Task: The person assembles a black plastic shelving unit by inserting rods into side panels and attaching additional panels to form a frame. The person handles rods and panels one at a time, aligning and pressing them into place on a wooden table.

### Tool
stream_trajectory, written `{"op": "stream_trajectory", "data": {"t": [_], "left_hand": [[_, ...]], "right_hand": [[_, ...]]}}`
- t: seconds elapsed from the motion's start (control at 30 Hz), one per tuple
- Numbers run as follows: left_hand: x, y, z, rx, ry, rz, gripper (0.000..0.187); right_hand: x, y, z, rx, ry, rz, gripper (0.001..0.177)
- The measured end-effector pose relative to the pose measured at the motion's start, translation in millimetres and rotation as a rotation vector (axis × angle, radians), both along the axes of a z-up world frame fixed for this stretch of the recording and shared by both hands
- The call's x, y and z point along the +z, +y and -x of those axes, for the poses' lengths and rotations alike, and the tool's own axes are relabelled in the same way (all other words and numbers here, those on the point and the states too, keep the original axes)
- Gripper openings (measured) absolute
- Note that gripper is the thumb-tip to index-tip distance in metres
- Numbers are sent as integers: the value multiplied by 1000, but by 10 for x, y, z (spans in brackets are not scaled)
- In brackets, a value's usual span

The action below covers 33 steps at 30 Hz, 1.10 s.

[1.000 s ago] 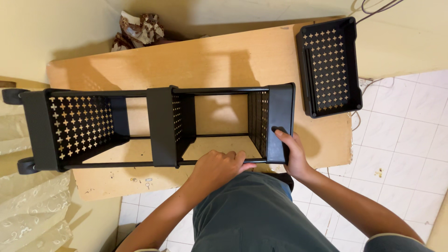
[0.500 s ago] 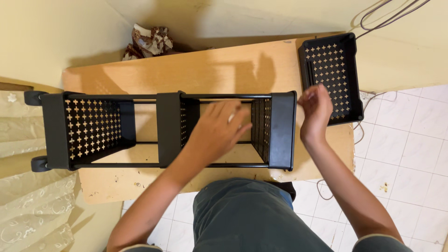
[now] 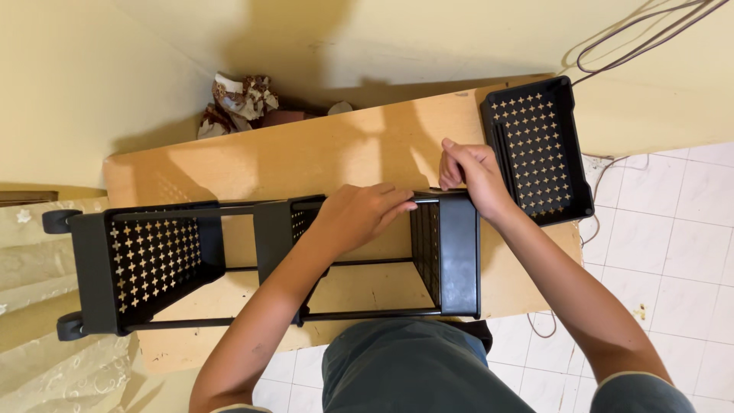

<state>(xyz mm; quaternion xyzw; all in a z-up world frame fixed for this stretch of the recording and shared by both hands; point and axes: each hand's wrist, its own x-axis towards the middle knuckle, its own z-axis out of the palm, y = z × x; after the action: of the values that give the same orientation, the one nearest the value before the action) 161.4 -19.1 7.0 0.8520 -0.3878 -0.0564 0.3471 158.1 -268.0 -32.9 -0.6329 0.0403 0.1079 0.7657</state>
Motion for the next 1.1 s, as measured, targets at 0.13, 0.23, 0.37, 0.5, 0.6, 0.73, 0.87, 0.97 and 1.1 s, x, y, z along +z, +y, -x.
{"op": "stream_trajectory", "data": {"t": [0.13, 0.23, 0.37, 0.5, 0.6, 0.73, 0.87, 0.97, 1.1], "left_hand": [[43, 7, -14, 19, 82, 2, 27], [84, -9, -33, 3, 139, -39, 27], [103, -39, -64, 5, 166, -81, 26], [132, -46, -78, -5, 208, -78, 28], [128, -33, -74, -3, 227, -59, 30], [92, -44, -93, 9, 187, 6, 31], [112, -31, -45, 33, 109, 14, 29], [140, -42, -21, 65, 28, -40, 27], [183, -65, 60, 86, -85, 14, 21]], "right_hand": [[-52, -13, -4, 39, 20, -4, 55], [-84, -39, 16, 39, 30, -8, 54], [-135, -49, -5, 56, 24, 9, 54], [-136, -54, -9, 67, 4, 122, 56], [-130, -37, 8, 41, 23, 166, 56], [-152, -24, 32, -99, -41, 139, 54], [-228, -13, 163, -379, 30, -79, 42], [-277, 57, 458, -444, 19, -246, 36], [-226, 58, 1038, -411, 21, -207, 51]]}}
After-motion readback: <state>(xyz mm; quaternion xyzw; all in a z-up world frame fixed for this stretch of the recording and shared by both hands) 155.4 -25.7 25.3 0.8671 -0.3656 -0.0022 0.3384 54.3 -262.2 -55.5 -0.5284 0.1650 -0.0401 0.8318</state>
